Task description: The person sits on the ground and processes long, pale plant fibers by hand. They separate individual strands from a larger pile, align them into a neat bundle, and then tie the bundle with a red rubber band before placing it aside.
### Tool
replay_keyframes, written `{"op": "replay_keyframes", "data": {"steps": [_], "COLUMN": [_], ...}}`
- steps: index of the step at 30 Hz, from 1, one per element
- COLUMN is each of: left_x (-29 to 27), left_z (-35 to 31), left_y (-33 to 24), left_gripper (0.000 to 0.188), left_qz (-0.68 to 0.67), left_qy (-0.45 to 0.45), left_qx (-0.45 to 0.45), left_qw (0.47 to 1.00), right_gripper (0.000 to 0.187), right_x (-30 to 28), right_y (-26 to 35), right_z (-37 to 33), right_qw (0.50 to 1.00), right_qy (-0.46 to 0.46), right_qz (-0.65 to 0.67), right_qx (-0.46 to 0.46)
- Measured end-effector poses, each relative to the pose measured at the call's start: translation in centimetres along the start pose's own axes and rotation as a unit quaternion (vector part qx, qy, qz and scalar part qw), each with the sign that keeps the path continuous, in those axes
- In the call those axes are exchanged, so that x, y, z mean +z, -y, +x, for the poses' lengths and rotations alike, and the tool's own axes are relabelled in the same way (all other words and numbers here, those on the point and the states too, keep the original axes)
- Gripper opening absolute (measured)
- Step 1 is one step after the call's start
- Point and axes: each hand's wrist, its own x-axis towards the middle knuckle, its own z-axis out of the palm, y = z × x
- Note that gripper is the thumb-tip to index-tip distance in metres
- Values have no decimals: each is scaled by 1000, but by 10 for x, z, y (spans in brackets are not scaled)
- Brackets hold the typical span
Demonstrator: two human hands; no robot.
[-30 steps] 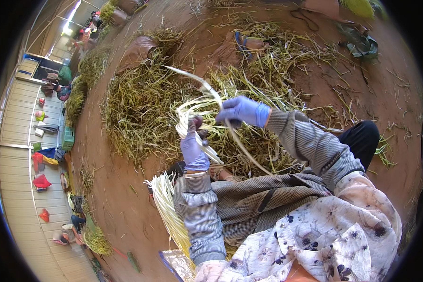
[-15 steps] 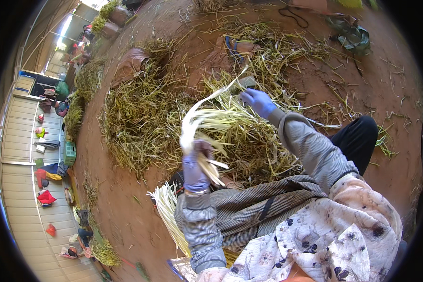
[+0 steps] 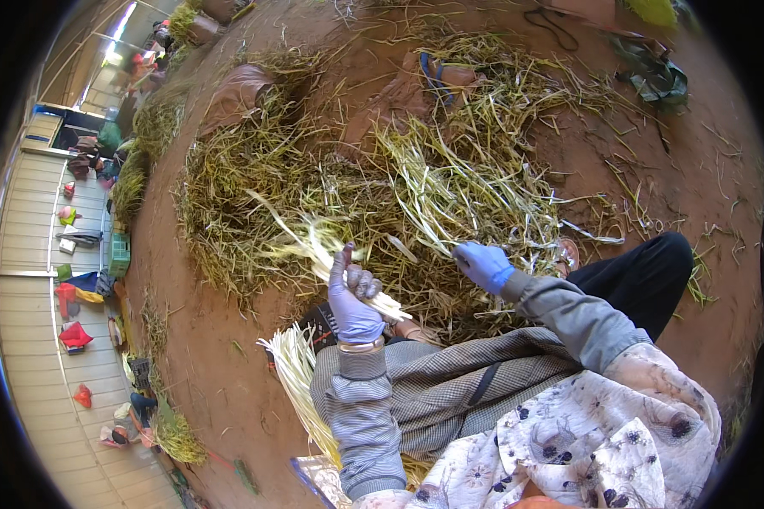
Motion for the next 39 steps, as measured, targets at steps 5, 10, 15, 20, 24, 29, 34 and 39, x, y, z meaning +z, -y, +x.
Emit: {"op": "replay_keyframes", "data": {"steps": [5, 10, 15, 20, 24, 29, 34, 39], "left_x": [-3, -1, 10, 17, 18, 15, 12, 19], "left_z": [6, 4, -7, -14, -17, -20, -10, -14], "left_y": [19, 22, 36, 46, 43, 45, 43, -19], "left_gripper": [25, 31, 32, 30, 27, 24, 22, 19], "left_qz": [49, 75, 247, 308, 412, 361, 282, 169], "left_qy": [-42, -51, -9, 23, -18, 8, -89, -88], "left_qx": [-21, -10, -15, -30, -15, 43, 91, 310], "left_qw": [998, 996, 969, 951, 911, 932, 951, 931], "right_gripper": [23, 20, 22, 19, 19, 20, 19, 21], "right_x": [44, 13, -49, -64, -70, -79, -52, -29], "right_y": [-1, -12, 37, 84, 98, 106, 101, 23], "right_z": [39, 42, 16, -5, -7, -2, 10, -16], "right_qw": [998, 992, 971, 981, 980, 981, 991, 996], "right_qy": [-40, 40, -109, -97, -111, -120, -103, 5], "right_qz": [-16, 31, 201, 85, 49, -7, 1, -76], "right_qx": [55, 119, -76, -144, -158, -153, -86, 38]}}
